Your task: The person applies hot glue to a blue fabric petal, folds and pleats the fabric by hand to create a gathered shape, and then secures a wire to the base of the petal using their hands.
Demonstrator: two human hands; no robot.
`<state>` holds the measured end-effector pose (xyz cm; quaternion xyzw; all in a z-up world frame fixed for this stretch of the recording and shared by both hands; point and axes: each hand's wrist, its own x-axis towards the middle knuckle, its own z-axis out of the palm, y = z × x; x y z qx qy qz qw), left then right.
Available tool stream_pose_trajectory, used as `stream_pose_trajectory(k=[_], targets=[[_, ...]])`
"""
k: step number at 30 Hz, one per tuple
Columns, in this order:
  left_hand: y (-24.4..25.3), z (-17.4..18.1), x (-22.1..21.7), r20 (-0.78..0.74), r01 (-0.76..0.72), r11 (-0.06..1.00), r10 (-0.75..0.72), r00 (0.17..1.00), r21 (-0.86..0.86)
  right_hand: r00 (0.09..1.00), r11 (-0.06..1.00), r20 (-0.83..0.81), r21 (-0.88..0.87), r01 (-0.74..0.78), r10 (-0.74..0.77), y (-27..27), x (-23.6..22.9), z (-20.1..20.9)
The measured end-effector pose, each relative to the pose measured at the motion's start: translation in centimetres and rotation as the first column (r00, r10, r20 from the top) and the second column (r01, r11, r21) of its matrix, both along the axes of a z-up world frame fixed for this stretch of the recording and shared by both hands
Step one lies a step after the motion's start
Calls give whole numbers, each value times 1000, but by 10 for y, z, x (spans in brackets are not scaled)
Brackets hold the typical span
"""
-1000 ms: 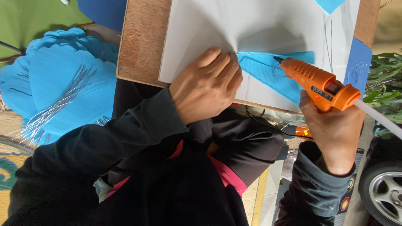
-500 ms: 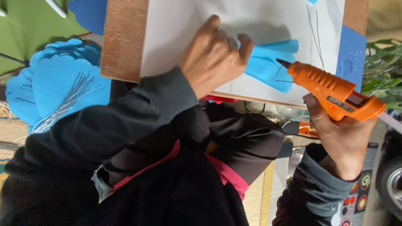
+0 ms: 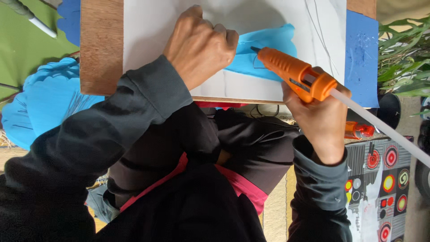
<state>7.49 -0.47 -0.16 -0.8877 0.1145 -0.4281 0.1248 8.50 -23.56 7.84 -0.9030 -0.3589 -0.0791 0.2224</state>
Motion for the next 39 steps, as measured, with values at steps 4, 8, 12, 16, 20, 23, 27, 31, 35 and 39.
stream_pose_trajectory(k=[4, 8, 12, 16, 20, 23, 27, 31, 35, 39], targets=[[0, -1, 1, -4, 20, 998, -20, 1000, -60, 993, 998, 104, 30, -58, 54, 6, 7, -9], [-2, -3, 3, -4, 6, 998, -7, 1000, -64, 998, 1000, 61, 15, -14, 13, 7, 9, -13], [-3, -3, 3, -27, -43, 999, 42, 999, -15, 997, 1000, 68, -6, 29, -29, 7, 9, -15], [-4, 0, 2, -37, -22, 998, 20, 999, -55, 997, 999, 51, 1, 54, -54, 9, 10, -14], [-4, -1, 2, -26, -41, 999, 40, 999, -34, 994, 993, 32, -42, 109, -108, 6, 14, -17], [-4, -1, 2, -19, -39, 998, 38, 999, -39, 995, 994, 26, -42, 99, -98, 7, 14, -16], [-5, 0, 2, -21, -17, 998, 16, 1000, -64, 992, 992, 55, -48, 113, -110, 5, 19, -19], [-5, -2, 4, 2, -38, 998, 38, 999, -46, 997, 997, 9, -44, 71, -70, 10, 16, -13], [-6, -3, 4, -1, -43, 998, 43, 999, -52, 997, 996, 24, -54, 75, -74, 10, 17, -13], [-7, -3, 6, -14, 17, 992, -19, 1000, -123, 994, 992, 60, -81, 95, -90, 8, 19, -15]])
